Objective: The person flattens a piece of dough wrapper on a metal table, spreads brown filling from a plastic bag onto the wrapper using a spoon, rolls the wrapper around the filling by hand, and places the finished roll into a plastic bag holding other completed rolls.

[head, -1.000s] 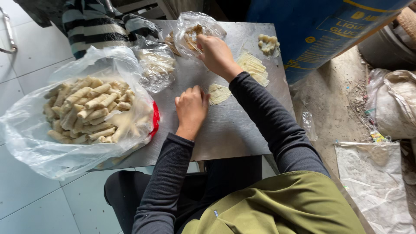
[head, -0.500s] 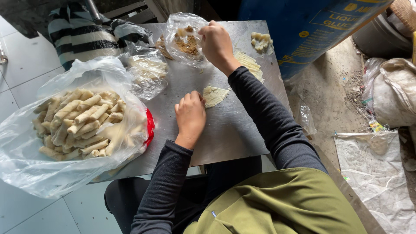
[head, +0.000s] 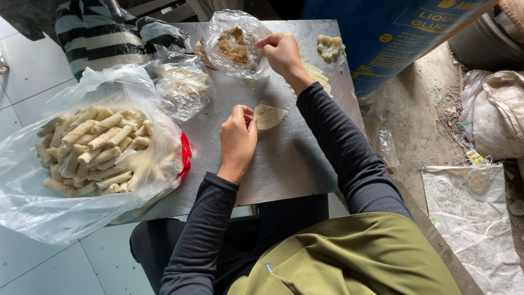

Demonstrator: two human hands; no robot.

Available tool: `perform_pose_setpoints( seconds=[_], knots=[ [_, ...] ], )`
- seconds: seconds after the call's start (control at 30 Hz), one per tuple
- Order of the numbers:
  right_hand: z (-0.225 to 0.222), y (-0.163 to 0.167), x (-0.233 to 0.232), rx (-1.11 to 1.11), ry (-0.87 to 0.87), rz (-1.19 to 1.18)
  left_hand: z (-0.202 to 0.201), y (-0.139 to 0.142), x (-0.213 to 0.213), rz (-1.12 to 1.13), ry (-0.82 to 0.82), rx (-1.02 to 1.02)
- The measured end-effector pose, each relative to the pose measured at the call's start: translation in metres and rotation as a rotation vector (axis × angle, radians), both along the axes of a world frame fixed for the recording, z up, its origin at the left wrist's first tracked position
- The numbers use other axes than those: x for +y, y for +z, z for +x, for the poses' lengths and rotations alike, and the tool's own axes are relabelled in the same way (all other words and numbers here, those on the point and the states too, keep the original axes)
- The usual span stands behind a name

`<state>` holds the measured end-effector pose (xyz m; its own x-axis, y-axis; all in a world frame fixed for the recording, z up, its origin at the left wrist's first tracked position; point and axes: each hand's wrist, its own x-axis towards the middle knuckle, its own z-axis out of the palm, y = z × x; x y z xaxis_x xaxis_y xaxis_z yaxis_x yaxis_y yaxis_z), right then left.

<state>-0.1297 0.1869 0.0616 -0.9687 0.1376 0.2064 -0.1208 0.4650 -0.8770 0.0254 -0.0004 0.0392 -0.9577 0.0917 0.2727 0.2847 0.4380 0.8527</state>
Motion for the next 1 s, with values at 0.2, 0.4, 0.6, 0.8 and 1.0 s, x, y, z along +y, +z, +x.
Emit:
perform_pose_setpoints(
  seconds=[0.2,0.4,0.6,0.8,1.0],
  knots=[
    [0.004,0.004,0.015,0.018,-0.014,-0.01,-0.002,0.001,-0.002,-0.015,0.021,-0.05],
    [0.041,0.023,0.051,-0.121,0.093,-0.181,-0.005,0.003,-0.007,-0.008,0.043,-0.091],
    [0.117,0.026,0.081,-0.237,0.205,-0.268,-0.009,0.004,-0.01,-0.011,0.038,-0.115],
    [0.159,0.0,0.088,-0.312,0.187,-0.186,-0.012,0.0,-0.01,0.036,0.027,-0.117],
    [0.178,-0.011,0.077,0.002,0.227,0.127,-0.016,-0.003,-0.011,0.047,0.023,-0.136]
  ],
)
